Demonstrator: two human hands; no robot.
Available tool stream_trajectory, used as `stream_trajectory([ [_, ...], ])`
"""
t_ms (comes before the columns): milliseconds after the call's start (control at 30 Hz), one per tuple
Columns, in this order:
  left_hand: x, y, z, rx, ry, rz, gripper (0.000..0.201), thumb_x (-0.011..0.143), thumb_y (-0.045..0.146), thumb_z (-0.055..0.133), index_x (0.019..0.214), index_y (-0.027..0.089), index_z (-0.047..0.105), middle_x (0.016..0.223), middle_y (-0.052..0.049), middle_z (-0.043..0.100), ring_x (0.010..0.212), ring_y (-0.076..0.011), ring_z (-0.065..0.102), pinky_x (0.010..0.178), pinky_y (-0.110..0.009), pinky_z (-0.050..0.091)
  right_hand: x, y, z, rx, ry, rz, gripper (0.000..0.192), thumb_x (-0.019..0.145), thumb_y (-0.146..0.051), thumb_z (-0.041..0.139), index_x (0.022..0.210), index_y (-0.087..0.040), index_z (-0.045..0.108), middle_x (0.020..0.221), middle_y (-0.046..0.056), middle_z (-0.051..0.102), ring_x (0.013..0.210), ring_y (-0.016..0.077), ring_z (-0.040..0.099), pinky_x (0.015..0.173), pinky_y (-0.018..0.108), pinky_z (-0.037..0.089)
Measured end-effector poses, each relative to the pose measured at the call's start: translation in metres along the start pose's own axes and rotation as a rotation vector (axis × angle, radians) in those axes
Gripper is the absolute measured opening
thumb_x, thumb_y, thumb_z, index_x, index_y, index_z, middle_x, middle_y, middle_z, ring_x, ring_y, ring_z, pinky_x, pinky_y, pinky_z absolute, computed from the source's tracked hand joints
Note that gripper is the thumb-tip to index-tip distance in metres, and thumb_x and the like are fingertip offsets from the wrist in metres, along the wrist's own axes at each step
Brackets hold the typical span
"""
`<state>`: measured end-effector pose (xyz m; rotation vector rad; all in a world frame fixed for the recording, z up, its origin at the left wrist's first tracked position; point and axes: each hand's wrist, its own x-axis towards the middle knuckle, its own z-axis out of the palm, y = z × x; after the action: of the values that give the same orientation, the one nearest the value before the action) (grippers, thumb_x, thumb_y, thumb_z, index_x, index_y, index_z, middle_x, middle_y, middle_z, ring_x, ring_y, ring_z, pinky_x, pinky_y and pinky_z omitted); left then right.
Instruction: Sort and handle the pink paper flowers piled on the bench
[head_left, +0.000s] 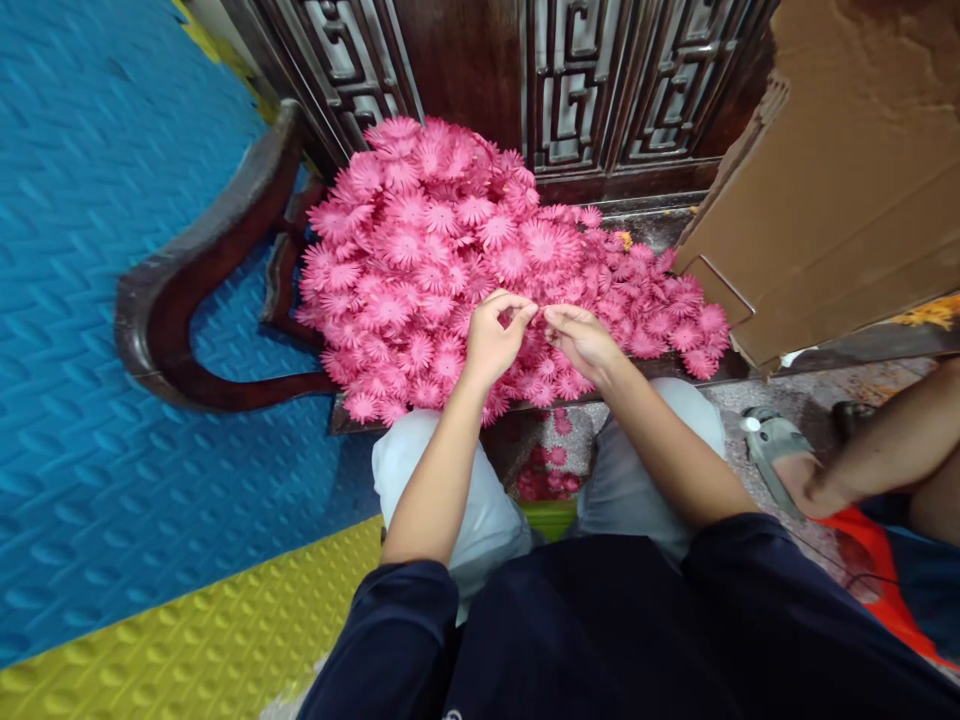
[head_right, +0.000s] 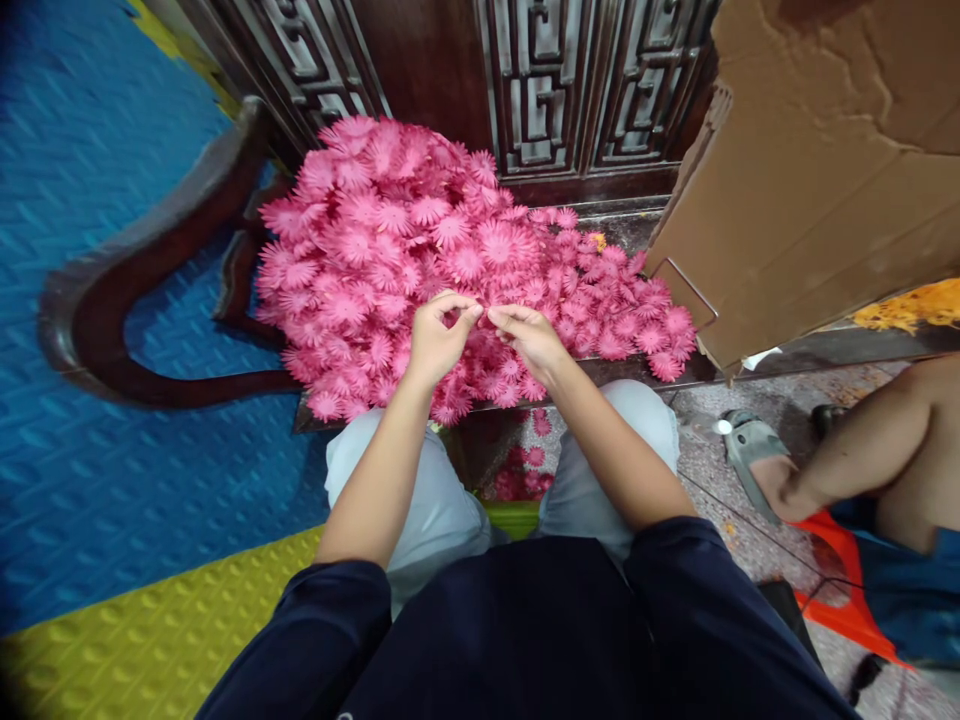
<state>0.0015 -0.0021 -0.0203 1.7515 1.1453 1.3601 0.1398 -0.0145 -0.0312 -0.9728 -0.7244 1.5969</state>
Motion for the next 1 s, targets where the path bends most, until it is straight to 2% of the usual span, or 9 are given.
stream_trajectory([
  [100,0.002,-0.005,-0.001,0.002,0.054,-0.005,0.012,0.081,0.019,0.058,0.069,0.018,0.058,0.070,0.000,0.058,0.069,-0.0124,0.054,0.069,-0.025,0.043,0.002,-0.003,-0.002,0.028,0.024,0.013,0.039,0.039,-0.042,0.086,0.065,-0.021,0.065,0.056,-0.007,0.054,0.056,0.0060,0.043,0.058,0.023,0.033],
  [367,0.008,-0.014,-0.006,0.048,0.426,-0.011,0.013,0.085,0.026,0.051,0.074,0.020,0.050,0.074,-0.001,0.050,0.073,-0.0139,0.049,0.074,-0.026,0.041,0.004,-0.001,0.000,0.057,0.085,-0.025,0.044,0.039,-0.044,0.086,0.066,-0.020,0.059,0.057,-0.008,0.050,0.056,0.0042,0.042,0.053,0.020,0.032],
  [500,0.019,-0.023,-0.029,0.135,0.730,-0.097,0.019,0.092,0.027,0.034,0.085,0.020,0.050,0.086,-0.004,0.052,0.088,-0.0161,0.051,0.088,-0.029,0.039,0.010,-0.004,-0.018,0.063,0.177,-0.084,0.040,0.051,-0.047,0.082,0.070,-0.022,0.058,0.062,-0.008,0.053,0.055,0.0043,0.043,0.053,0.021,0.036],
  [533,0.020,-0.024,-0.036,0.200,0.772,-0.099,0.019,0.092,0.027,0.035,0.086,0.020,0.052,0.088,-0.004,0.053,0.091,-0.0171,0.052,0.090,-0.031,0.039,0.012,-0.006,-0.024,0.045,0.194,-0.101,0.038,0.055,-0.047,0.080,0.072,-0.022,0.058,0.064,-0.007,0.055,0.056,0.0048,0.044,0.054,0.021,0.037],
  [600,0.020,-0.024,-0.046,0.343,0.717,-0.086,0.013,0.087,0.028,0.047,0.085,0.020,0.056,0.089,-0.006,0.055,0.095,-0.0207,0.052,0.094,-0.037,0.038,0.014,-0.010,-0.032,0.000,0.185,-0.110,0.033,0.061,-0.046,0.077,0.079,-0.024,0.059,0.069,-0.007,0.058,0.059,0.0059,0.048,0.057,0.022,0.039],
  [667,0.014,-0.021,-0.046,0.464,0.562,-0.070,0.008,0.078,0.028,0.061,0.083,0.021,0.061,0.089,-0.006,0.057,0.098,-0.0259,0.052,0.096,-0.043,0.037,0.014,-0.013,-0.032,-0.001,0.145,-0.071,0.030,0.064,-0.044,0.075,0.082,-0.025,0.059,0.072,-0.007,0.060,0.060,0.0063,0.049,0.059,0.022,0.041],
  [800,-0.001,-0.009,-0.025,0.521,0.309,-0.023,0.018,0.071,0.023,0.069,0.089,0.026,0.066,0.093,-0.006,0.060,0.098,-0.0286,0.053,0.094,-0.046,0.036,0.008,-0.011,-0.019,0.132,0.090,0.053,0.031,0.059,-0.037,0.080,0.078,-0.025,0.059,0.068,-0.008,0.058,0.057,0.0046,0.049,0.055,0.019,0.040],
  [900,-0.005,-0.003,-0.011,0.496,0.252,0.017,0.013,0.075,0.025,0.067,0.088,0.026,0.068,0.093,-0.005,0.060,0.097,-0.0267,0.053,0.092,-0.042,0.036,0.005,-0.009,-0.013,0.167,0.077,0.101,0.030,0.056,-0.033,0.082,0.074,-0.025,0.059,0.066,-0.009,0.058,0.056,0.0046,0.049,0.053,0.019,0.040],
  [1000,-0.004,0.000,-0.007,0.502,0.244,0.023,0.009,0.076,0.027,0.066,0.085,0.025,0.069,0.091,-0.005,0.061,0.095,-0.0259,0.053,0.092,-0.040,0.035,0.007,-0.009,-0.015,0.117,0.085,0.086,0.029,0.059,-0.035,0.080,0.075,-0.025,0.059,0.066,-0.009,0.059,0.056,0.0052,0.050,0.054,0.020,0.041],
])
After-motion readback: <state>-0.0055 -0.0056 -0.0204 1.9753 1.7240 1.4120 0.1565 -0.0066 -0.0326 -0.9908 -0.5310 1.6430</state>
